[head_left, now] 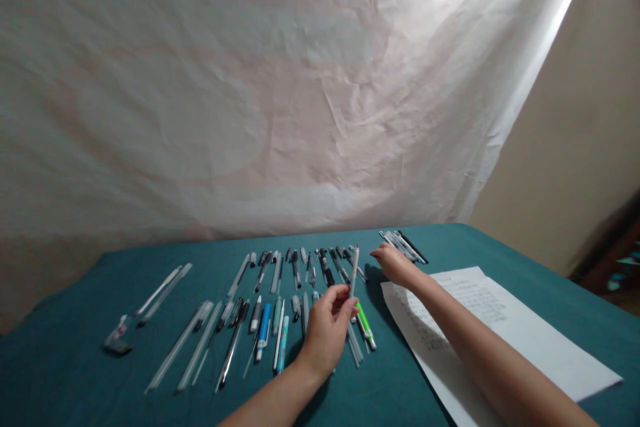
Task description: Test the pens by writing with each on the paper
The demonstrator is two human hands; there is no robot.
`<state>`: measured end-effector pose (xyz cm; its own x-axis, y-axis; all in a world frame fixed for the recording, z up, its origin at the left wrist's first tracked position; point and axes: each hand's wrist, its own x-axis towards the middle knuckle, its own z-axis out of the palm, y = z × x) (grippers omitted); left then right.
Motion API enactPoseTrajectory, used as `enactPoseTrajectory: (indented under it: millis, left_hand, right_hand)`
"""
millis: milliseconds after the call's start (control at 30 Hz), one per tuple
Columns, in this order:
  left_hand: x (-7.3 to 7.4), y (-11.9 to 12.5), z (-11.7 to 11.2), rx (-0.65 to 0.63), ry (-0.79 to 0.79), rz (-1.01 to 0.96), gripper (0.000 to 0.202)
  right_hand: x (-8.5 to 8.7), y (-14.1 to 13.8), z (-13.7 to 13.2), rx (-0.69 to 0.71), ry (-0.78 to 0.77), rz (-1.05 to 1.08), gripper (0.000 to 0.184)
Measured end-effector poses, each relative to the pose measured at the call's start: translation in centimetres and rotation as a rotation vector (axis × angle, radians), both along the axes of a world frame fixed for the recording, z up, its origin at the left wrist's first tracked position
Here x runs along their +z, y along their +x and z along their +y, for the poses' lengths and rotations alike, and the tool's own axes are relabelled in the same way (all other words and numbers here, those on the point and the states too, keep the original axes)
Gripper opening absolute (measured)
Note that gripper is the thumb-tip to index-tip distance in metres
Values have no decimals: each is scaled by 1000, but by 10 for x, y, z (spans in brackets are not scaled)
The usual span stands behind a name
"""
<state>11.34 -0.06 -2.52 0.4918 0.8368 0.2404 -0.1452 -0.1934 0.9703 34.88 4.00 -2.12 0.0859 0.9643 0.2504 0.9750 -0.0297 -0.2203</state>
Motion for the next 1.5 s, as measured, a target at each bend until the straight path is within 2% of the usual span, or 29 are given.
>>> enactPoseTrajectory:
  millis: [67, 100, 233, 333, 500, 700, 1000, 1167, 1400, 1500]
  left_hand:
    - [0, 0, -1, -1, 8, 7, 26]
    - [0, 0, -1, 0, 11, 11, 26]
    - [-1, 1, -1, 1, 17, 15, 25]
    - [-4, 2, 0, -7, 23, 0, 23]
    - [-4, 1, 0, -17, 49, 5, 19]
    - [1, 0, -2, -32, 62, 30, 19]
    - [-2, 1, 0, -33, 56, 25, 18]
    - [-3, 2, 0, -21, 54, 31, 17]
    - [-1, 2, -2, -19, 49, 26, 18]
    - [-1, 2, -1, -14, 39, 12, 19]
  right_hand:
    - [13, -1, -1, 16, 58, 79, 29]
    - [21, -3, -2, 48, 93, 187, 29]
    - [54, -19, -16, 292, 191, 920, 30]
    - [73, -36, -29, 367, 198, 1173, 35]
    - [83, -51, -37, 342, 212, 1213, 39]
    - [83, -50, -37, 359, 151, 1179, 40]
    - [80, -49, -37, 393, 48, 1147, 43]
    - [80, -50, -37, 386, 57, 1171, 41]
    - [76, -61, -36, 323, 161, 1188, 35]
    - [77, -61, -38, 327, 107, 1200, 37]
